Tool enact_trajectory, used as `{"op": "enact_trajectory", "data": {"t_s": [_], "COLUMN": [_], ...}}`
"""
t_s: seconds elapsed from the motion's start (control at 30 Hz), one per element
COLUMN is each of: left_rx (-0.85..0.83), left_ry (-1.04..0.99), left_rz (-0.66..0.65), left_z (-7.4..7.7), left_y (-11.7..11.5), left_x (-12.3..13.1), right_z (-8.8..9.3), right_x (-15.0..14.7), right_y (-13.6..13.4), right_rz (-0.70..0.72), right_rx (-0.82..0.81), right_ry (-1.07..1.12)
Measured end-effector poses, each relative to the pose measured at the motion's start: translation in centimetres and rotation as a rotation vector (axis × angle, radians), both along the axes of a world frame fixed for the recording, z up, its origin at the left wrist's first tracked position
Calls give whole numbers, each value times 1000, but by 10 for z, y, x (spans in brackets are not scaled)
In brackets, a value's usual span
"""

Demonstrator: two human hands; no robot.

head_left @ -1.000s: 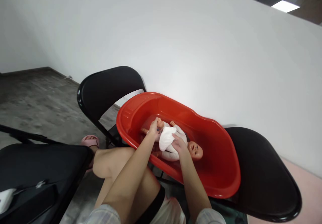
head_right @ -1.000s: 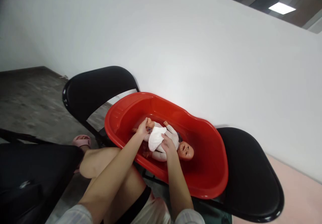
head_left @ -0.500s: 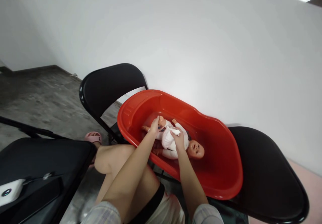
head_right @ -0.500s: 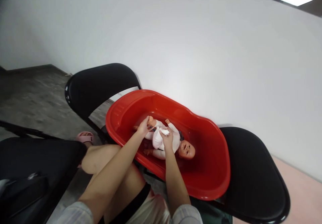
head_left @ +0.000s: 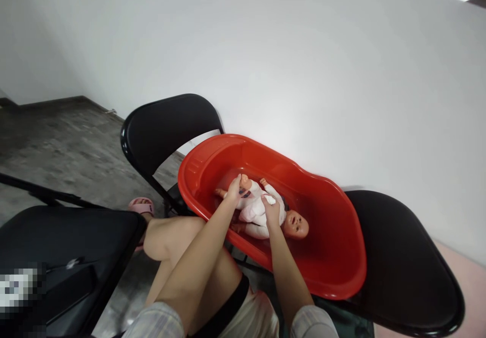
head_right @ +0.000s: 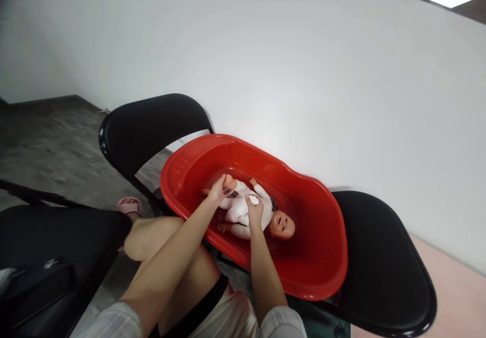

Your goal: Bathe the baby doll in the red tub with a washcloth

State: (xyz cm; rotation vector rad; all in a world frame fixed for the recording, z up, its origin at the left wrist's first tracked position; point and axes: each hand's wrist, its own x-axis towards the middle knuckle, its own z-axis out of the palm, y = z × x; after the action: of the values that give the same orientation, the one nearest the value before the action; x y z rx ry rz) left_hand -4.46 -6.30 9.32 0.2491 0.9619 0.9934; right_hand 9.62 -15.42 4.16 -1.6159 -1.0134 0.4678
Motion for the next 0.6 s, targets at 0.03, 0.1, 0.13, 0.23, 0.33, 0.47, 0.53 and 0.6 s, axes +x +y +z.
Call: {"op": "enact_trajectory", "data": {"t_s": [0.03, 0.1, 0.13, 0.23, 0.33, 0.47, 0.53, 0.6], "left_rx": [-7, -22, -35, -80, -90, -60, -56, -50], "left_ry": [-3, -12, -16, -30, -42, -64, -68, -63], "left_rz": [-3, -12, -13, -10, -10, -3, -1, -2], "left_z": [1, 4, 5, 8, 7, 4, 4, 4], "left_y": [-1, -2, -3, -4, -4, -3, -3, -3], "left_x": [0, -1, -1, -1, -1, 0, 0, 0], "right_z": [2, 7, 10, 14, 15, 18, 21, 25], "right_x": [-1, -3, -5, -9, -11, -11, -11, -13], "right_y": [0, -1, -1, -2, -4, -7, -8, -9], "right_rz": [3, 41, 65, 79, 35, -7, -56, -108], "right_rx": [-11, -35, -46, -76, -81, -41, -36, -50], "right_ry": [22, 63, 75, 43, -54, -246, -328, -351]}}
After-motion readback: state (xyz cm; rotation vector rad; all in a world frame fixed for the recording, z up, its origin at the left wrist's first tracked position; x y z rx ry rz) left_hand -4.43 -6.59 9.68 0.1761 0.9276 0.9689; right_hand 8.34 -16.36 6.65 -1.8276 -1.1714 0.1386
